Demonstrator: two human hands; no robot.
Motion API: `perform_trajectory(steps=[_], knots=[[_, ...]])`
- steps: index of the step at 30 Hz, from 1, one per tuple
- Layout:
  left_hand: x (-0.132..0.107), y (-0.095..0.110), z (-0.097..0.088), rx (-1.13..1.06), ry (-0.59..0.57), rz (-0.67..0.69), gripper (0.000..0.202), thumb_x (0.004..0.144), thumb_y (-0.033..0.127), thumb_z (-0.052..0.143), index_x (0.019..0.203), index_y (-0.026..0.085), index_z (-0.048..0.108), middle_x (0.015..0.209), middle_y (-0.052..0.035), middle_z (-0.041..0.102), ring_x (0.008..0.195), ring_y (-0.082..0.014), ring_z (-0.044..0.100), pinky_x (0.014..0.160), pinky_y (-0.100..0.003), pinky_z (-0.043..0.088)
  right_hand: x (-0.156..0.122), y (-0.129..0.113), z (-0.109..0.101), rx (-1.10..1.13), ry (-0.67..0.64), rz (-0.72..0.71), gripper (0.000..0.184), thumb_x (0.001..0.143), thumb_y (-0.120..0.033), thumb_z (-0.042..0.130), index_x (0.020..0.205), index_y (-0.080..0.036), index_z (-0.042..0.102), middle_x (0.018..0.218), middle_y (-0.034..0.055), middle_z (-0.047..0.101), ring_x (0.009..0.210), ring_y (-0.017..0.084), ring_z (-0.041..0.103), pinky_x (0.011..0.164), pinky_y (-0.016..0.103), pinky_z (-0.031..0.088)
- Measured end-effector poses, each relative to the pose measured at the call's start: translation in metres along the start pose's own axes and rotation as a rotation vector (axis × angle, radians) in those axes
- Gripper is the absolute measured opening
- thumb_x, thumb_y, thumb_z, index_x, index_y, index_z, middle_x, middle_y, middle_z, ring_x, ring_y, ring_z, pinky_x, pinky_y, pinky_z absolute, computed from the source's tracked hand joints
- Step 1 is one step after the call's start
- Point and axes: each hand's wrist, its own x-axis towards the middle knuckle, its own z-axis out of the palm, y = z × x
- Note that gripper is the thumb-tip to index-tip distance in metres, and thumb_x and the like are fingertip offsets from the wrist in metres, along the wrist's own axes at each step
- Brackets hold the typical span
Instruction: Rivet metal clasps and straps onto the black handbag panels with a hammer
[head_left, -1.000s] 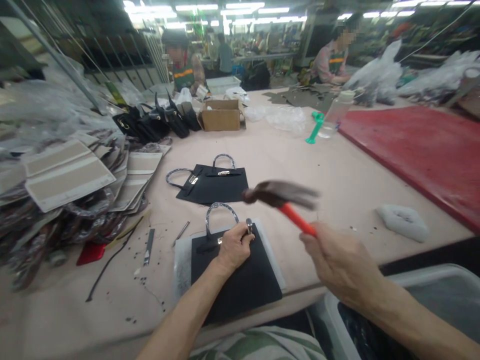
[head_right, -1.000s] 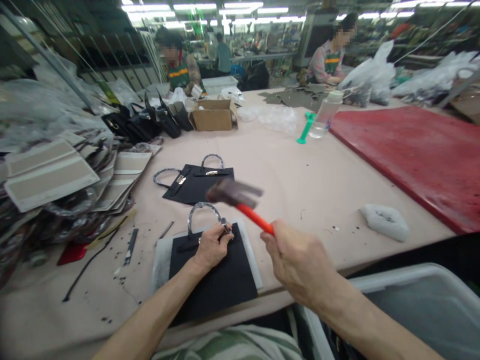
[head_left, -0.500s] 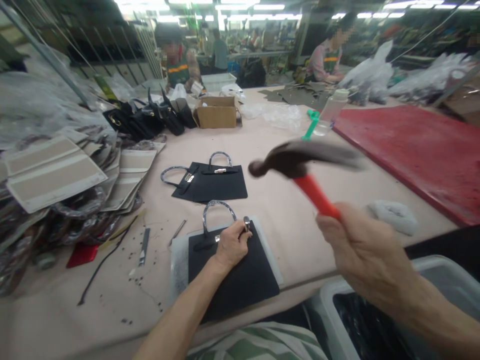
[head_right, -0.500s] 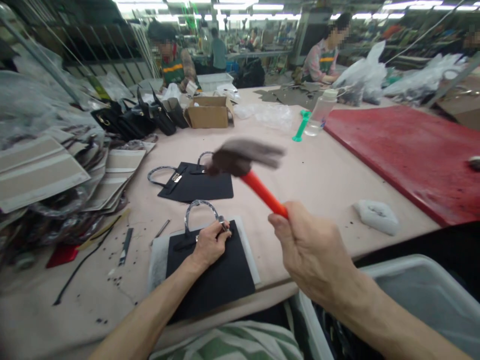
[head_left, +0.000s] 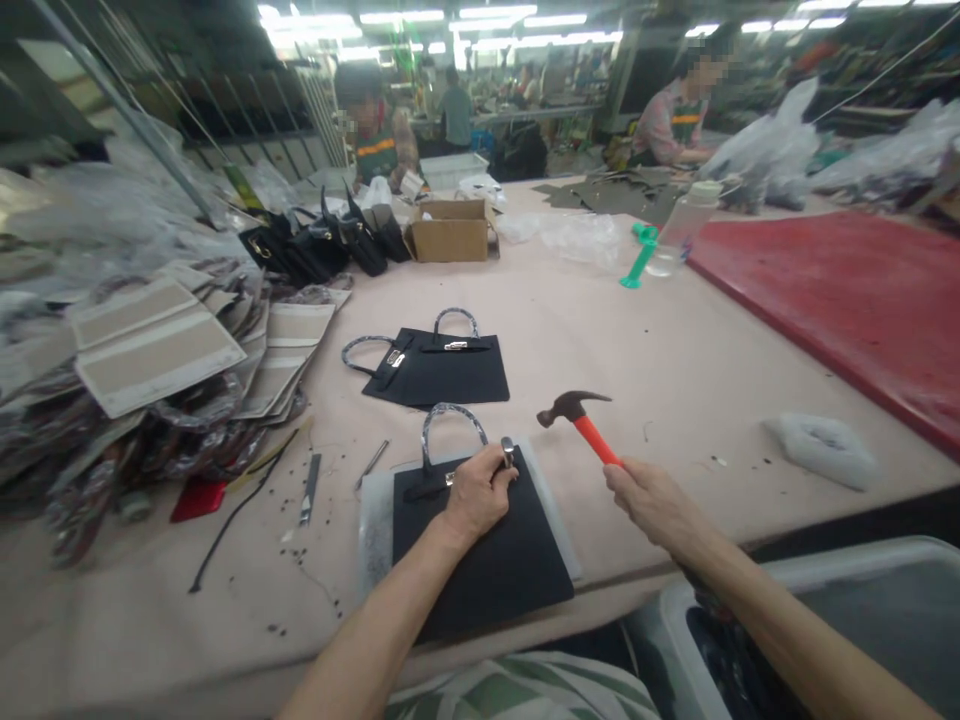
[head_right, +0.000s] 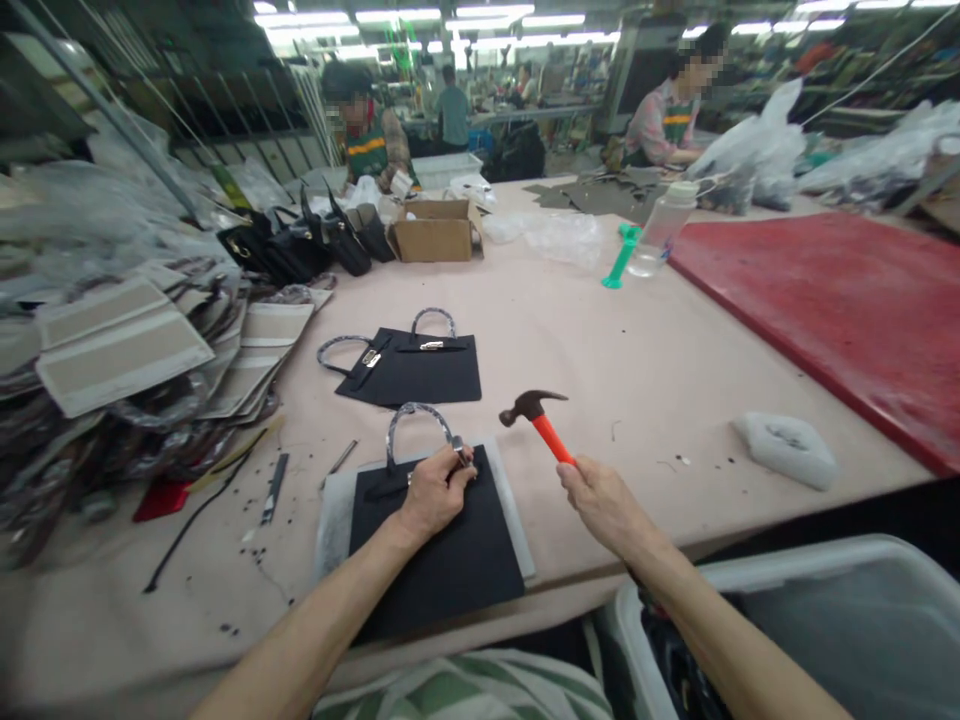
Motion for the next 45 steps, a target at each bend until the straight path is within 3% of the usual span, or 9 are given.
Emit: perform_trajectory(steps=[3, 8, 13, 17, 21, 27, 32, 37, 45], knots=[[0.000, -0.001, 0.000, 0.002, -0.003, 0.011, 0.010, 0.085, 0.012, 0.059, 0.089, 0.021, 0.062, 0.092, -0.0046, 0.070, 0.088, -0.0182, 0.067, 0.084, -0.030, 0.053, 0.017, 0.022, 0.032, -0.102, 0.067, 0.046, 0.030, 0.096, -0.034, 0.035, 0.081, -0.019, 0.056, 0.067, 0.0029, 0.056, 0.060, 0.016, 0.049, 0.057, 0.028, 0.036], [-0.004, -0.002, -0.002, 0.020, -0.024, 0.014, 0.009, 0.090, 0.016, 0.057, 0.095, 0.020, 0.062, 0.098, -0.0061, 0.070, 0.092, -0.0184, 0.067, 0.088, -0.031, 0.053, 0.012, -0.003, 0.071, -0.235, 0.386, -0.371, 0.025, 0.094, -0.025, 0.046, 0.111, -0.013, 0.059, 0.112, 0.0157, 0.058, 0.099, 0.025, 0.055, 0.084, 0.037, 0.043], [-0.003, 0.000, 0.003, -0.005, -0.022, -0.063, 0.011, 0.091, 0.022, 0.056, 0.096, 0.020, 0.065, 0.097, -0.0061, 0.072, 0.092, -0.0183, 0.068, 0.088, -0.031, 0.054, -0.006, -0.038, 0.110, -0.255, 0.303, -0.468, 0.010, 0.091, -0.020, 0.053, 0.099, -0.017, 0.060, 0.106, 0.0122, 0.058, 0.094, 0.025, 0.050, 0.083, 0.039, 0.041], [0.014, -0.004, -0.007, -0.353, 0.278, -0.360, 0.026, 0.092, 0.041, 0.056, 0.097, 0.017, 0.065, 0.093, -0.0066, 0.073, 0.084, -0.0172, 0.071, 0.080, -0.032, 0.058, -0.009, -0.037, 0.121, -0.267, 0.306, -0.439, 0.013, 0.091, -0.022, 0.056, 0.103, -0.018, 0.060, 0.108, 0.0122, 0.058, 0.096, 0.026, 0.047, 0.085, 0.040, 0.039], [0.017, -0.020, -0.071, -0.366, 0.486, -0.521, 0.039, 0.083, 0.050, 0.063, 0.096, 0.013, 0.065, 0.090, -0.0071, 0.072, 0.078, -0.0175, 0.071, 0.076, -0.033, 0.058, -0.007, -0.033, 0.119, -0.243, 0.300, -0.428, 0.013, 0.092, -0.023, 0.055, 0.104, -0.018, 0.059, 0.108, 0.0118, 0.058, 0.098, 0.026, 0.048, 0.087, 0.040, 0.038], [-0.045, -0.050, -0.212, 0.677, 0.216, -0.743, 0.033, 0.080, 0.047, 0.058, 0.063, 0.019, 0.062, 0.064, -0.0041, 0.065, 0.070, -0.0231, 0.064, 0.064, -0.030, 0.047, -0.004, -0.034, 0.118, -0.248, 0.302, -0.435, 0.014, 0.093, -0.023, 0.054, 0.104, -0.018, 0.060, 0.111, 0.0128, 0.058, 0.098, 0.027, 0.048, 0.088, 0.040, 0.038], [-0.099, -0.074, -0.269, 1.073, -0.033, -1.095, 0.033, 0.083, 0.044, 0.052, 0.063, 0.020, 0.061, 0.071, -0.0116, 0.066, 0.078, -0.0319, 0.064, 0.063, -0.035, 0.044, -0.002, -0.033, 0.119, -0.279, 0.296, -0.451, 0.017, 0.095, -0.025, 0.051, 0.105, -0.016, 0.061, 0.109, 0.0136, 0.058, 0.097, 0.027, 0.047, 0.085, 0.041, 0.037], [-0.112, -0.064, -0.245, 1.136, 0.090, -0.903, 0.037, 0.093, 0.038, 0.043, 0.101, 0.011, 0.067, 0.104, -0.0207, 0.069, 0.094, -0.0349, 0.065, 0.075, -0.041, 0.049, -0.002, -0.036, 0.119, -0.312, 0.327, -0.495, 0.023, 0.096, -0.023, 0.050, 0.114, -0.015, 0.061, 0.117, 0.0142, 0.059, 0.101, 0.028, 0.048, 0.087, 0.041, 0.036], [-0.052, -0.010, -0.108, 0.646, -0.110, -0.244, 0.014, 0.093, 0.021, 0.055, 0.102, 0.022, 0.066, 0.106, -0.0072, 0.065, 0.098, -0.0218, 0.063, 0.086, -0.033, 0.050, 0.019, -0.057, 0.118, -0.380, 0.216, -0.616, 0.023, 0.091, -0.016, 0.056, 0.111, -0.021, 0.066, 0.115, 0.0091, 0.063, 0.100, 0.025, 0.049, 0.083, 0.040, 0.030]])
